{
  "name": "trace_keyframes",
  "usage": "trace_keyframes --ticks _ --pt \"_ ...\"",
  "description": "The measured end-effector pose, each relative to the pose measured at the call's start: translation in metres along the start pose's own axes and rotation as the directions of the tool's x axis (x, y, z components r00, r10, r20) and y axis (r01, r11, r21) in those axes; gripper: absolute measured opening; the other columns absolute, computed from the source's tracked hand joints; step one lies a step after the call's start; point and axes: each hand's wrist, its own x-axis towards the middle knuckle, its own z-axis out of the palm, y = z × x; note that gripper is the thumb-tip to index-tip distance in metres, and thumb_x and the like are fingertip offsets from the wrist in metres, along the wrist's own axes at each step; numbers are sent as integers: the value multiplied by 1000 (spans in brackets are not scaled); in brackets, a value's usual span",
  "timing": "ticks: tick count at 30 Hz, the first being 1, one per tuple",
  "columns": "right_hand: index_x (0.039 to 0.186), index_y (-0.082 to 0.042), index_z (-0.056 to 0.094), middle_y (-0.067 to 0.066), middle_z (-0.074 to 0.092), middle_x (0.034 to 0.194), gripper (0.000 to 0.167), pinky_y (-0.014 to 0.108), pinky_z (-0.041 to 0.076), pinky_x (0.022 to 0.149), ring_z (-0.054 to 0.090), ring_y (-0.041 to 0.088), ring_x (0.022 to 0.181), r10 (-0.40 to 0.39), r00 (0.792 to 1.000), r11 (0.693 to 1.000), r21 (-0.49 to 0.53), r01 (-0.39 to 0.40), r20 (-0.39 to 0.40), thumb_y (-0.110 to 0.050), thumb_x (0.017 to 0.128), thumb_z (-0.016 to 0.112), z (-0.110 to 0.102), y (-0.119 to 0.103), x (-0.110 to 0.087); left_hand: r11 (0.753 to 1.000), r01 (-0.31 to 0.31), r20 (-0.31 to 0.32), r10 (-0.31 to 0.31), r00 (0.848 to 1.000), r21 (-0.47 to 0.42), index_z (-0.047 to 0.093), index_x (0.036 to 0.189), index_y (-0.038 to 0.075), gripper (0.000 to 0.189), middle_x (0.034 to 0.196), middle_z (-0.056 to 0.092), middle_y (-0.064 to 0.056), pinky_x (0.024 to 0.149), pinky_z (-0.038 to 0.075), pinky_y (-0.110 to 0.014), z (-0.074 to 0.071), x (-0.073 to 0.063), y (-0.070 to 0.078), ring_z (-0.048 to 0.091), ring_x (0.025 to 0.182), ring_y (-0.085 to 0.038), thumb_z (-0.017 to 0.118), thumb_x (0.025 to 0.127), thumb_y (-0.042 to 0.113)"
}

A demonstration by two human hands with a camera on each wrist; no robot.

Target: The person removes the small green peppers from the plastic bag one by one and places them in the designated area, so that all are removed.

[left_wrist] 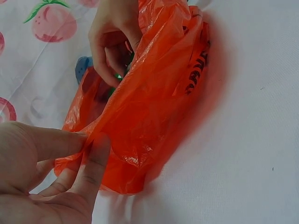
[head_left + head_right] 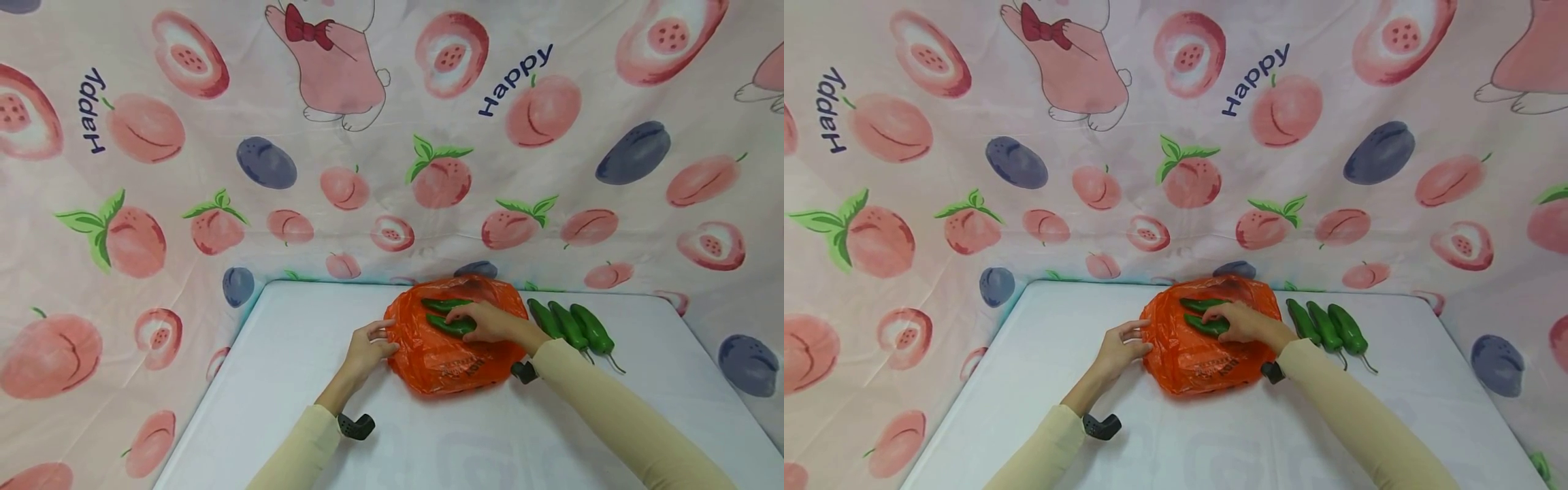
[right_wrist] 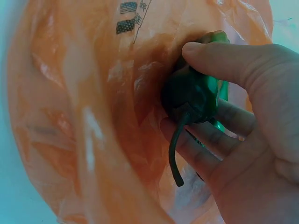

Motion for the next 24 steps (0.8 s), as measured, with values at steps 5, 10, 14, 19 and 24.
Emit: trace_keyframes --ticks 5,10,14,19,24 --pt "126 -22 69 8 60 138 41 55 45 108 55 29 124 1 1000 1000 15 -2 11 -8 90 80 1 0 1 1000 3 4 -3 1000 -6 58 141 -2 50 117 59 -22 86 59 -50 0 -1 2 65 82 -16 67 92 -7" --pt "126 -23 68 7 61 138 40 57 44 109 54 30 126 9 1000 1000 23 -9 23 -9 90 80 0 -4 0 1000 4 8 -3 1000 -16 58 140 -3 48 118 58 -25 89 58 -53 2 -11 18 65 83 -19 66 93 -8" --pt "125 -25 69 6 60 138 39 59 42 109 52 32 127 24 999 1000 17 -25 31 -11 90 80 -1 -6 -1 1000 -15 11 15 1000 -21 57 140 -5 49 117 58 -25 87 59 -50 4 -18 25 65 82 -18 65 92 -9" --pt "124 -26 70 6 60 138 39 59 42 108 52 32 127 10 1000 1000 4 -10 29 -11 90 80 -2 -9 -4 1000 -19 12 19 1000 -17 56 141 -5 49 118 58 -26 87 59 -50 4 -17 26 65 83 -18 65 93 -8" --pt "125 -27 69 4 61 137 40 55 45 108 54 28 123 -10 999 1000 7 10 30 -11 90 80 -5 -12 -6 1000 2 12 -2 1000 -14 57 141 -3 49 120 58 -27 90 57 -54 2 -9 16 65 83 -18 65 93 -9"
